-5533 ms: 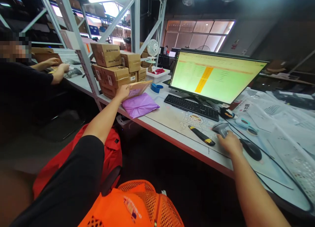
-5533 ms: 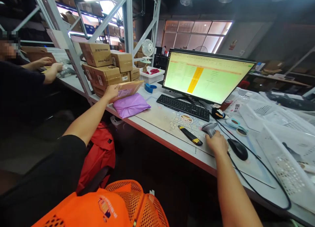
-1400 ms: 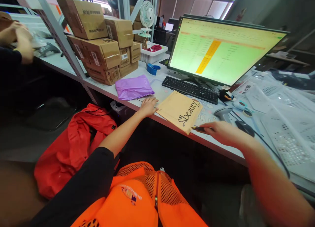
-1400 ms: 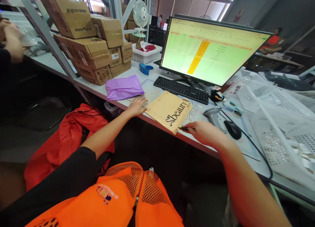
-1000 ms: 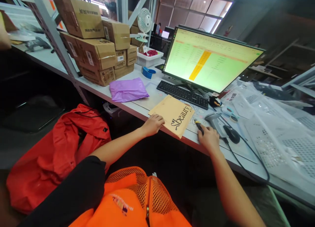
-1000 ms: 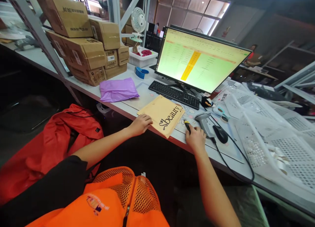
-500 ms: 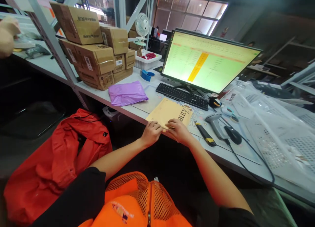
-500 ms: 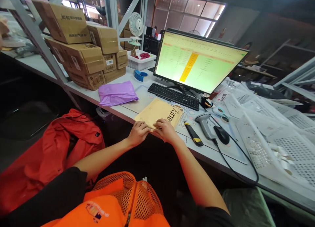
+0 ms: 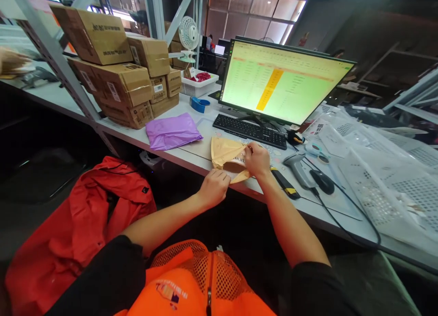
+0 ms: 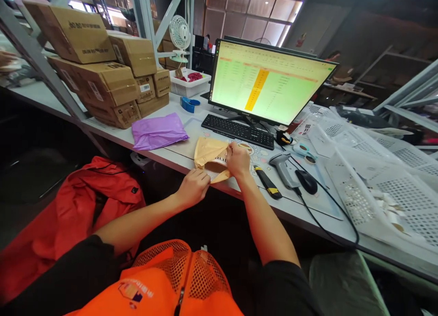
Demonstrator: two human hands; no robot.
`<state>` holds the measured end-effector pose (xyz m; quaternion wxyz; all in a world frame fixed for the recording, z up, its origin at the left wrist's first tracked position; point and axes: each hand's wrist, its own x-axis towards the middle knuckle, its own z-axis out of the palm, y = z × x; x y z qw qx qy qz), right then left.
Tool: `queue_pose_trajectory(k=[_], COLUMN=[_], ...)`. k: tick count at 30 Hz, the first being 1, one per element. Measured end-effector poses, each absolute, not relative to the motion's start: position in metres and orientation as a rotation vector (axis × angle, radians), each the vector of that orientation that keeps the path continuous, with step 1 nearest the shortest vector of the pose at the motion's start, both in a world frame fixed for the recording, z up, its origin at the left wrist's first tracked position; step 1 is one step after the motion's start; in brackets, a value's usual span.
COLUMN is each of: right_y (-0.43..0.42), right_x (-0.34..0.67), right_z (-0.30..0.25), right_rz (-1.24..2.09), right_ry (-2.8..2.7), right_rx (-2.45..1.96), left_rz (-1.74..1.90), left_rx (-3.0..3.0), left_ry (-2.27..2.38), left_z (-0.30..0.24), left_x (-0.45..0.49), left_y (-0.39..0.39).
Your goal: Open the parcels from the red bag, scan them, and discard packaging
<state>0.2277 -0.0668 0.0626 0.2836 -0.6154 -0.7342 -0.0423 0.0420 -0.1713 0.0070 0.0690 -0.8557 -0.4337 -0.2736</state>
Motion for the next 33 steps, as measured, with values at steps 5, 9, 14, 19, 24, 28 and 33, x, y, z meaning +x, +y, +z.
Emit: queue_pose_trajectory(k=[5,9,14,19,24,28,33], right_y=[-0.084,-0.120,-0.160,-0.185,-0.205,-0.223,-0.249], right_x=[0.221,0.211,0.184,0.151,0.130,0.117,0.124], right_z=[0.056,0.043,0.023,-0.006,-0.027,-0.044,-0.037], right_rz=[-0.029,0.012,0.011,0.119,0.092,0.121,0.345], right_ry=[-2.008,-2.056,-1.952,-1.910,-1.789,-1.841,-1.992], right_rx=[-1.452,-1.247,-1.002,-0.850,-0.777,-0.727,-0.758], left_rz=[-0.656,-0.843,-2.217,-2.354,-2.084,-3.132,-3.700], left_rx=[-2.651,-2.655,-2.383,-2.226,-1.837,-1.402,-1.397], left_ry=[-1.638,-2.162,-2.705,-2.771,-2.765,-2.603,-2.359], left_z=[0.017,0.019,0.009,-0.009,-0.033,-0.048,-0.052], left_x=[0.036,0.019,0.006,0.000,-0.007,-0.002,0.002], left_y=[-0.184,-0.182,-0.178,-0.183,-0.195,-0.206,-0.222])
